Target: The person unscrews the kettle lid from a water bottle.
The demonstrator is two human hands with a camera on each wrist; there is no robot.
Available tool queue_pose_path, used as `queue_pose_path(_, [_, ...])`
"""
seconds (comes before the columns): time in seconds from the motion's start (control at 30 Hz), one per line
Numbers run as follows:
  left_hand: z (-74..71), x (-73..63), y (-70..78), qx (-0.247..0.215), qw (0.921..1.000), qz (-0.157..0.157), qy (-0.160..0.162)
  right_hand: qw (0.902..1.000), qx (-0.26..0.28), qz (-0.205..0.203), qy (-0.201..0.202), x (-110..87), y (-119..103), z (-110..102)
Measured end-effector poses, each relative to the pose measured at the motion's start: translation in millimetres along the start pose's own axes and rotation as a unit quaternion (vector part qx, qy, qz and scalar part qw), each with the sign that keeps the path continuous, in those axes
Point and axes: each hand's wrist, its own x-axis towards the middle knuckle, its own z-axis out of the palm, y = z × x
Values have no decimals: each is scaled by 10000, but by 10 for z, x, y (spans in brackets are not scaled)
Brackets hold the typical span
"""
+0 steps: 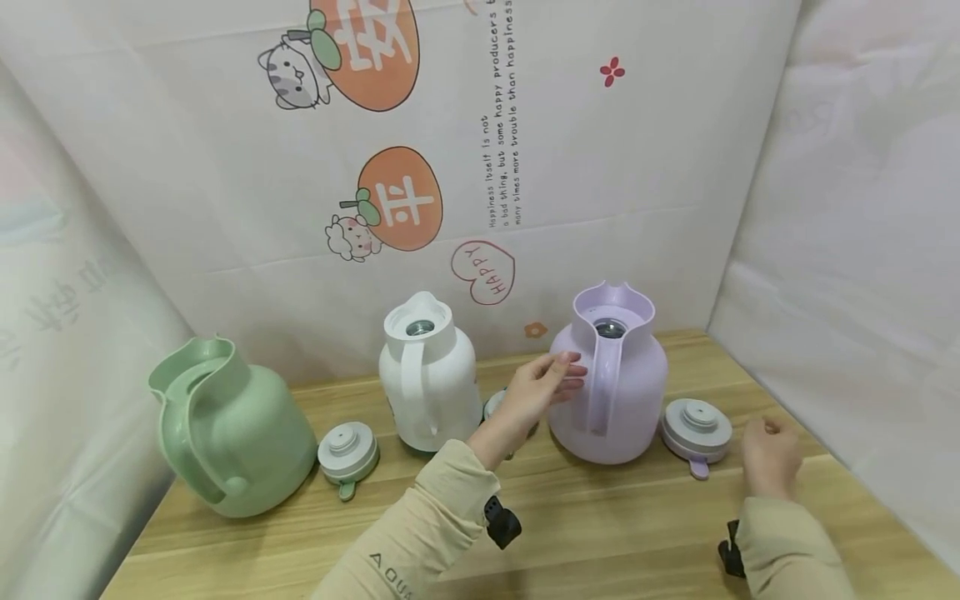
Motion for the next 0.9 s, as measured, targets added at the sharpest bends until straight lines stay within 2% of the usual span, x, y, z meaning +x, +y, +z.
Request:
queue_pose_path(0.07, [-54, -1, 52, 154, 9994, 157, 282, 9988, 199, -257, 358, -13, -104, 13])
queue_pose_path(0.2, [-207, -15, 175, 298, 9962, 467, 670, 9918, 795, -750, 664, -65, -405, 28])
queue_pose_path(0.33, [-411, -69, 309, 470, 9908, 804, 981, 9808, 1503, -1074, 622, -190, -825, 49])
queue_pose_path(0.43, [-589, -125, 414, 646, 9853, 1040, 1189, 9741, 1711, -1396, 495, -330, -1132, 83])
queue_pose_path(0.53, [-781, -175, 500, 941, 9758, 1291, 1494, 9703, 1678, -1730, 194, -496, -1395, 108])
queue_pose_path(0.6, [-905, -201, 553, 1139, 9646, 1511, 1836, 9686, 1547, -1945, -62, -613, -1542, 124])
queue_pose_path(0.67, [-1026, -222, 603, 1424, 9472, 1744, 2281, 9673, 1294, -2170, -241, -724, -1671, 153])
queue_pose_path(0.77, [-1211, -237, 654, 1765, 9161, 2119, 2910, 9621, 682, -2611, -404, -881, -1832, 224])
queue_pose_path(0.9, [-1480, -241, 648, 2356, 8735, 2331, 3567, 9406, -202, -3311, -726, -1092, -1995, 340])
